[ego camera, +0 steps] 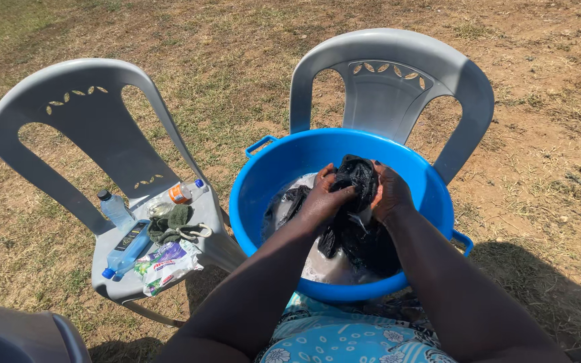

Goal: The person washes clothes in a blue plastic basin by hand, using a bar of soap to scrub various dark items and a red garment.

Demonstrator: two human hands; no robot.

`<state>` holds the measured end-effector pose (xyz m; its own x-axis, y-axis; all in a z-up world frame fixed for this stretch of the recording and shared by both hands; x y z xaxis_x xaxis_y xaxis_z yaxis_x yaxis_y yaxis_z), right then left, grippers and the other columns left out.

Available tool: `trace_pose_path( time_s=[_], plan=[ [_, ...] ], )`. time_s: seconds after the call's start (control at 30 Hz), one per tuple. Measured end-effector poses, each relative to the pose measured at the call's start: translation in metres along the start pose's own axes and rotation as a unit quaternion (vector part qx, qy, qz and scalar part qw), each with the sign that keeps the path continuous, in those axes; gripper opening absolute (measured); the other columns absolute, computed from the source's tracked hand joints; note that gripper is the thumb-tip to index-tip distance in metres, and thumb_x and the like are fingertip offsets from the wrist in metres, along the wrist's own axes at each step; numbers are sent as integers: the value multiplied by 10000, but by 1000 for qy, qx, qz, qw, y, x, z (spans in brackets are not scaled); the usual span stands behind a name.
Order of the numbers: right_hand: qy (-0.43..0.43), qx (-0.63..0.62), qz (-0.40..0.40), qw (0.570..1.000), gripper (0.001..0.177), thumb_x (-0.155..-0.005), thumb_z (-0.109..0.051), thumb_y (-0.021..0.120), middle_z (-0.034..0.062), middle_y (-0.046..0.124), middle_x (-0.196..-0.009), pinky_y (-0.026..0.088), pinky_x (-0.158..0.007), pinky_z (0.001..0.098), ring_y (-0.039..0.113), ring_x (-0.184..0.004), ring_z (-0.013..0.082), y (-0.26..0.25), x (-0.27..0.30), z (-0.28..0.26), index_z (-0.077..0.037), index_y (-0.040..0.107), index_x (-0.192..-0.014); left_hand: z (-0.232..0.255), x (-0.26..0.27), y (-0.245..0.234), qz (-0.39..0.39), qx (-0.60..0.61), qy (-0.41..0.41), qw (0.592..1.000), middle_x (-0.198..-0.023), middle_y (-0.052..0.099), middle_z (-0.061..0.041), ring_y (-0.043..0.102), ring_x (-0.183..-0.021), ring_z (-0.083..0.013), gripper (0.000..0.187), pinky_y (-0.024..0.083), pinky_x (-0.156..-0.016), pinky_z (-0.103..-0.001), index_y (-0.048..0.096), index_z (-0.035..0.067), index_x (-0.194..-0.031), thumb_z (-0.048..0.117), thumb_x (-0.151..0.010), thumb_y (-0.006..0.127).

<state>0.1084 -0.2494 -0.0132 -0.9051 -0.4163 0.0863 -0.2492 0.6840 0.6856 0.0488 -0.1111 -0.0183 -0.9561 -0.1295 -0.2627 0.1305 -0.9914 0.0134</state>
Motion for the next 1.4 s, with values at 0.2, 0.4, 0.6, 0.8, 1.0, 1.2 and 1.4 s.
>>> trace_pose_path(
  time_s=[0.2, 0.4, 0.6, 0.8, 1.0, 1.2, 1.4],
  plan=[
    [90, 39, -103, 990, 817, -989, -726, 510, 203, 641, -1166, 538, -938, 528, 642, -1068, 335, 32, 23, 33, 46, 584, -1247, 39, 1, -42, 202, -98, 63, 972, -984, 731, -129, 717, -878, -227, 241, 571, -799, -394, 655, 31, -1070, 99, -840, 682],
    [259, 186, -64, 946, 934, -787, -785, 340, 196, 684, -1122, 545, -822, 562, 685, -968, 379, 17, 16, 74, -3, 590, -1233, 112, 47, 20, 127, -169, 192, 958, -952, 631, -137, 666, -875, -300, 185, 550, -805, -392, 597, 44, -994, 112, -878, 723],
    [110, 67, -153, 980, 713, -816, -611, 449, 141, 695, -1067, 570, -783, 505, 692, -915, 319, 55, -2, 44, -37, 604, -1210, 154, 95, 96, -70, -290, 404, 865, -1058, 663, -151, 652, -1069, -378, 386, 482, -973, -516, 620, 66, -991, 193, -662, 776],
    [59, 29, -132, 989, 504, -844, -438, 557, 86, 706, -1012, 594, -743, 449, 698, -862, 259, 29, -10, 33, -72, 617, -1186, -32, -33, -47, 149, -192, -163, 956, -1182, 664, -135, 668, -1080, -300, 543, 529, -920, -456, 545, 69, -1326, 446, -947, 639],
    [113, 84, -149, 979, 369, -869, -315, 652, 51, 725, -980, 619, -740, 404, 714, -829, 224, 28, 0, 80, -97, 637, -1166, -95, -38, -23, -108, 262, -269, 920, -1276, 706, -67, 732, -1049, -197, 679, 592, -853, -370, 522, 112, -1492, 477, -927, 607],
    [112, 94, -103, 984, 385, -867, -298, 647, 65, 723, -999, 594, -773, 389, 701, -871, 218, 39, -23, 68, -82, 633, -1185, 59, 0, -33, 95, -137, -7, 986, -1113, 727, -113, 707, -890, -231, 526, 576, -793, -354, 612, 123, -1339, 81, -815, 631],
    [140, 72, -97, 983, 404, -865, -278, 640, 82, 721, -1023, 564, -812, 370, 686, -922, 210, 26, -30, 47, -65, 628, -1207, 140, 67, 72, -160, -268, 195, 930, -1048, 721, -202, 724, -985, -336, 479, 568, -854, -405, 637, 40, -1174, 210, -745, 765]
  ],
)
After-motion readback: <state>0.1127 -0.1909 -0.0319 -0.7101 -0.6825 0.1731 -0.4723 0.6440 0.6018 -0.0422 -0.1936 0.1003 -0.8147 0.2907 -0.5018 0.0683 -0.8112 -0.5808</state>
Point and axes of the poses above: each hand's wrist, its own x-axis away from the middle knuckle, its own y-axis out of the palm, z = x × y, the point moved 9 cm from there along -x, towards the middle knuckle
